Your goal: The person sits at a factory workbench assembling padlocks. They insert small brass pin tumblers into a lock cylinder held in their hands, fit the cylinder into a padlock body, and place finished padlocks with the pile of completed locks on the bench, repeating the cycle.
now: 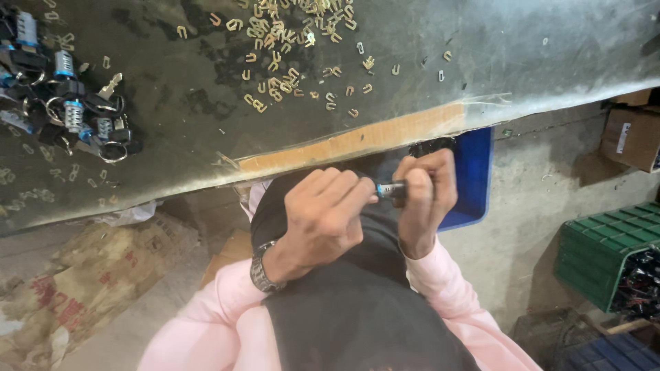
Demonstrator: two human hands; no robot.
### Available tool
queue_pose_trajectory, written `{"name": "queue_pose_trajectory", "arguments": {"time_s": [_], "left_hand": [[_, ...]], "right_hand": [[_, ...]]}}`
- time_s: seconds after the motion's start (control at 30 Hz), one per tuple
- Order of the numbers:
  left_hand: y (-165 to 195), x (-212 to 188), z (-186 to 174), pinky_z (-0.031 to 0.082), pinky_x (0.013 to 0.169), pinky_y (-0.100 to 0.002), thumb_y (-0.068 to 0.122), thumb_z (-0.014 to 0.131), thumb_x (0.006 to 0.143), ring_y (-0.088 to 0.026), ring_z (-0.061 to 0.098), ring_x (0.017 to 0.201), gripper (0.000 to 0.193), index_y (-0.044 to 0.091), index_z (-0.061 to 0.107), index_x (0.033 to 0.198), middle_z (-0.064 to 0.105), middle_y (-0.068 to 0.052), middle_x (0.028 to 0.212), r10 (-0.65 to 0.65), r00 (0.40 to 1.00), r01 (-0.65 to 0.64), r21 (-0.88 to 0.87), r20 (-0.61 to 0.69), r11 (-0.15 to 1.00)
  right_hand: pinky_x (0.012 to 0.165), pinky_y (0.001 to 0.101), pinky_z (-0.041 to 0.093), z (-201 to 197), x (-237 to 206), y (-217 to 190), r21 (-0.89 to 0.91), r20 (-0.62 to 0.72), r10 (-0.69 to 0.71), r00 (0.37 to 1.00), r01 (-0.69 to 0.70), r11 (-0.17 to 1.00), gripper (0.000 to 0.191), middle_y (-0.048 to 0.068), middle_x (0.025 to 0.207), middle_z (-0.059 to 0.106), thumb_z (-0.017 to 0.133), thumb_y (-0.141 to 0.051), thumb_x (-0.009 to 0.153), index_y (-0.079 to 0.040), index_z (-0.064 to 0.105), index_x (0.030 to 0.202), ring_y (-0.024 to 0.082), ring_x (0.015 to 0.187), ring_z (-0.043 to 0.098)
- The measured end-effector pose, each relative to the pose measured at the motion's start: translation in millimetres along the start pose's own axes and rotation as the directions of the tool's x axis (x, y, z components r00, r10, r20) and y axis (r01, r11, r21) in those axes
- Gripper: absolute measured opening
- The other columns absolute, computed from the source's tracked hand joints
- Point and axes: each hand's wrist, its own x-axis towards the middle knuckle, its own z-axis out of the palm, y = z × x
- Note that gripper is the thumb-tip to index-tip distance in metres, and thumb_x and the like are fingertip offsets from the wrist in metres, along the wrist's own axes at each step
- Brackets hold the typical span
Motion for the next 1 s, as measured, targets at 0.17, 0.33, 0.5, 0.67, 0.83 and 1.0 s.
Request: {"name": "queue_pose_trajectory", "arguments": {"time_s": [0.17,0.33,0.5,0.67,0.83,1.0], "left_hand": [[-15,-7,7,0.044,0.064,-0.035,0.001,0.071,0.071,-0.022,0.056,0.071,0.03,-0.002,0.068,0.101,0.058,-0.008,0.084,0.263,0.962,-0.268,0.073,0.07,0.961],[-21,-5,11,0.046,0.062,-0.033,0.007,0.078,0.091,-0.02,0.059,0.071,0.017,0.0,0.069,0.104,0.061,-0.005,0.085,0.145,0.985,-0.125,-0.187,0.094,0.974],[-15,6,7,0.05,0.065,-0.036,0.016,0.081,0.09,-0.024,0.063,0.074,0.026,0.004,0.071,0.111,0.064,-0.006,0.085,0.111,0.977,-0.089,-0.124,0.181,0.988],[-16,9,-33,0.053,0.072,-0.038,0.015,0.08,0.089,-0.028,0.067,0.084,0.031,0.003,0.069,0.116,0.069,-0.011,0.098,-0.039,0.991,0.054,-0.115,0.131,0.992],[-35,0,-100,0.058,0.074,-0.031,-0.003,0.068,0.098,-0.019,0.072,0.08,0.012,0.006,0.069,0.107,0.076,-0.009,0.107,-0.359,0.924,0.352,-0.071,-0.133,0.933],[-53,-10,-148,0.048,0.096,-0.036,0.006,0.075,0.108,-0.022,0.065,0.11,0.016,0.008,0.071,0.123,0.068,-0.004,0.118,-0.237,0.905,0.393,0.481,-0.353,0.784]], "right_hand": [[0.055,0.0217,0.03,-7,-2,-1,0.122,0.149,0.347,0.926,-0.365,0.923,0.016,-0.003,0.081,0.051,0.049,-0.016,0.11,-0.009,0.049,0.095,0.003,0.066,0.037],[0.043,0.02,0.027,-26,3,-3,0.062,0.235,0.599,0.766,-0.627,0.777,0.015,-0.007,0.076,0.045,0.052,-0.018,0.104,-0.012,0.052,0.09,0.0,0.056,0.035],[0.048,0.0202,0.028,-49,-15,29,0.049,0.224,0.564,0.795,-0.587,0.808,0.02,-0.002,0.084,0.048,0.052,-0.021,0.108,-0.01,0.054,0.091,0.003,0.058,0.037],[0.066,0.0364,0.049,-104,-16,80,-0.205,0.024,0.507,0.862,-0.492,0.846,0.022,0.012,0.09,0.06,0.048,-0.022,0.117,-0.005,0.057,0.109,0.028,0.072,0.06],[0.083,0.0364,0.052,-131,10,81,-0.867,0.196,-0.14,0.97,0.239,0.438,0.038,0.027,0.109,0.065,0.073,-0.019,0.097,0.007,0.059,0.121,0.036,0.095,0.065],[0.081,0.0278,0.053,-101,24,14,-0.461,0.201,0.456,0.867,-0.327,0.825,0.025,0.011,0.105,0.075,0.062,-0.012,0.104,0.002,0.062,0.125,0.015,0.088,0.069]]}}
